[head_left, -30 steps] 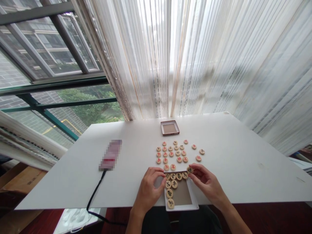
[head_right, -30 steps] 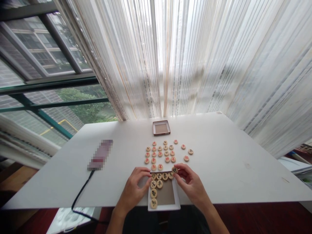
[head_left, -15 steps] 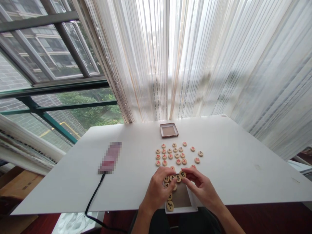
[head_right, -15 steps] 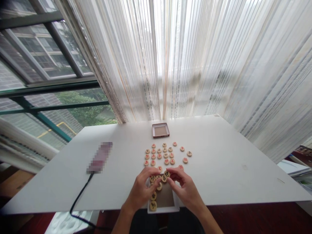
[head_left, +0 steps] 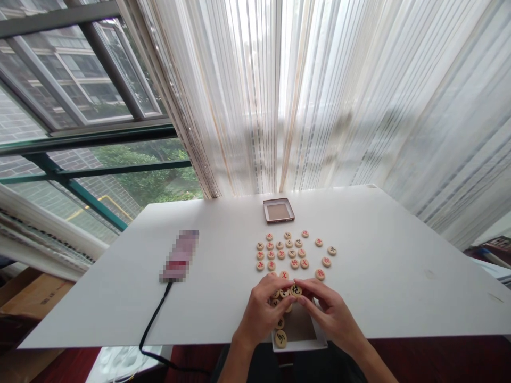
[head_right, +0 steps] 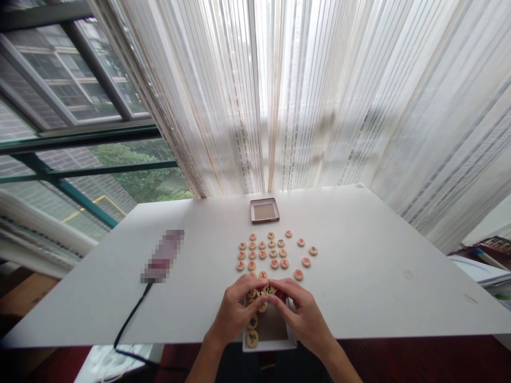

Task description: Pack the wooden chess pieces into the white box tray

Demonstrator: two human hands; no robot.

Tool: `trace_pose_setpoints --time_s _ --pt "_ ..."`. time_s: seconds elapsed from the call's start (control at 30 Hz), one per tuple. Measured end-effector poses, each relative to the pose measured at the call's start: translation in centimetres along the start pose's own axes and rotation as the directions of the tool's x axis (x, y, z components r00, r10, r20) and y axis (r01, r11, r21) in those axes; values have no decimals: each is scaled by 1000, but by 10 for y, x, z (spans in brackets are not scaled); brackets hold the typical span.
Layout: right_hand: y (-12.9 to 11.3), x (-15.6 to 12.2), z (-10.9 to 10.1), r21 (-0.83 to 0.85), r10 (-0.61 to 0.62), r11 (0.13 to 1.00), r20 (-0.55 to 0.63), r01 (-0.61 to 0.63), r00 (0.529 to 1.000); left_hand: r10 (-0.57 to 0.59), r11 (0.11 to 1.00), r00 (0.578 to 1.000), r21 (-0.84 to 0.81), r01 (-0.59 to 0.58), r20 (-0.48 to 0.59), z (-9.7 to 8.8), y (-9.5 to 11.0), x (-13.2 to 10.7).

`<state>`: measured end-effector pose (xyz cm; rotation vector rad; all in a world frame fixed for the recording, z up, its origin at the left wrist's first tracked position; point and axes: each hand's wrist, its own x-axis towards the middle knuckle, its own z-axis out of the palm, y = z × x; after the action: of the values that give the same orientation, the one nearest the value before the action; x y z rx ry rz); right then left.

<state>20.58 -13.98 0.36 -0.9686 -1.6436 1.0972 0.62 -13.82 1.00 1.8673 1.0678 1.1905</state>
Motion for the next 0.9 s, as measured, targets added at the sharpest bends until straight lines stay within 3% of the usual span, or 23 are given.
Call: trace_pose_setpoints --time_s 0.13,0.27,0.43,0.63,0.9 --pt "7 -2 1 34 45 998 -21 -44 999 9 1000 1000 25 -9 -3 1 -1 0" --pt "20 -3 2 159 108 983 -122 -88 987 9 997 999 71 -6 -39 1 1 0" --pt "24 -3 -5 298 183 948 -225 -111 957 28 987 999 159 -21 -45 -11 4 -6" --pt "23 -4 -21 317 240 936 -258 -152 936 60 956 997 292 -43 -51 -31 0 -18" --pt "26 -6 -25 270 229 948 -198 -171 953 10 950 996 313 18 -85 -29 -4 -19"
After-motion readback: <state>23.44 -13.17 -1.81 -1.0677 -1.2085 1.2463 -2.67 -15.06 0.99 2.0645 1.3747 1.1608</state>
